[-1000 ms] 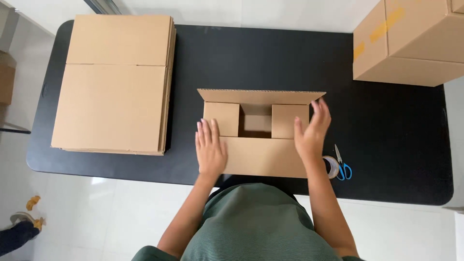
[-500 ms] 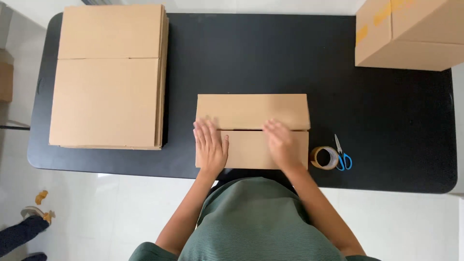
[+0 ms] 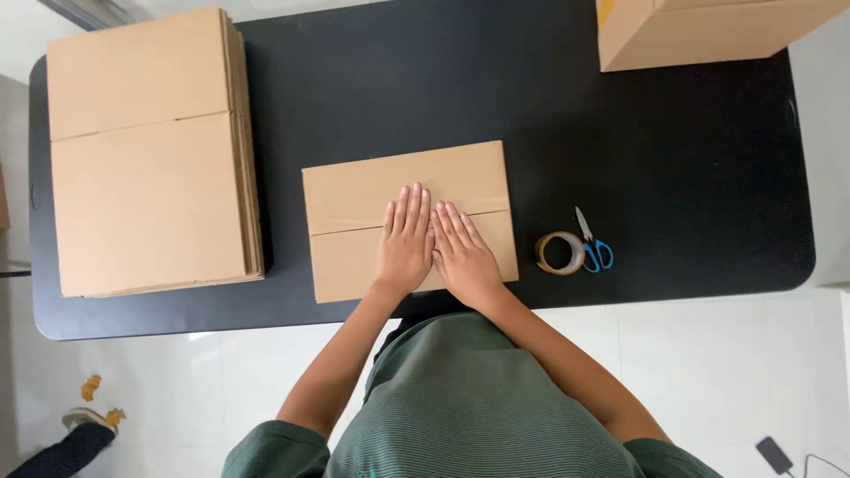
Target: The person assembles cardboard boxes by unfolding flat cardboard sheets, folding the bottom flaps, and applying packing tape to the seams using a tape dispenser and shears to cut the tape, before stacking the completed boxes.
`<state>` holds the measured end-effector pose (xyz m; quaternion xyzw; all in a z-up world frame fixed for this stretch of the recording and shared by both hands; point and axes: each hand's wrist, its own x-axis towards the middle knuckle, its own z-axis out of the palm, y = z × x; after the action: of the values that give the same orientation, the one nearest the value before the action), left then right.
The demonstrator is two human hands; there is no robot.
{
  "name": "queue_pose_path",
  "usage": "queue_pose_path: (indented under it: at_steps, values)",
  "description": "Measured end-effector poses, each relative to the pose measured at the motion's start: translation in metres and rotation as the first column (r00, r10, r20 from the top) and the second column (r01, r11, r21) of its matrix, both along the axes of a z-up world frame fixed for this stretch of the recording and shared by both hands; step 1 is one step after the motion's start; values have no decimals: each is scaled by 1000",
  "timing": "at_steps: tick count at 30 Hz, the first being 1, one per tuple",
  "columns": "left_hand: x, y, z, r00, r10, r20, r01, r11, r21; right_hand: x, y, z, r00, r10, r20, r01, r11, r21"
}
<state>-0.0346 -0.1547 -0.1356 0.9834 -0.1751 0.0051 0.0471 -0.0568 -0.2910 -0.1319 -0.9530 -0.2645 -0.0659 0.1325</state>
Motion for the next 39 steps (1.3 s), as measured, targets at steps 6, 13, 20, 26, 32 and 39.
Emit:
queue_pose_path:
  at_steps: [6, 13, 20, 26, 32, 39]
  values:
    - [4, -24, 6, 998, 56, -30, -57, 998, -29, -10, -51, -7, 998, 26, 60, -33, 994, 108]
    - [3, -34, 10, 994, 108, -18, -109, 992, -68, -29, -142, -51, 968, -222, -114, 241, 951, 195]
    - [-1, -41, 11, 989, 145, 30, -141, 985, -97, -49, -218, -126, 962, -151, -227, 142, 988, -56]
    - [-2, -37, -3, 954, 153, 257, -46, 925, -378, -47, -216, -143, 961, -83, -263, 48, 989, -137]
    - [-8, -36, 1, 926, 268, 266, 1, 703, -711, -24, -220, -140, 956, -157, -246, 222, 939, 263]
    - [-6, -28, 1, 959, 269, 85, -72, 524, -849, 8, -185, -4, 890, 132, -436, 330, 473, 817]
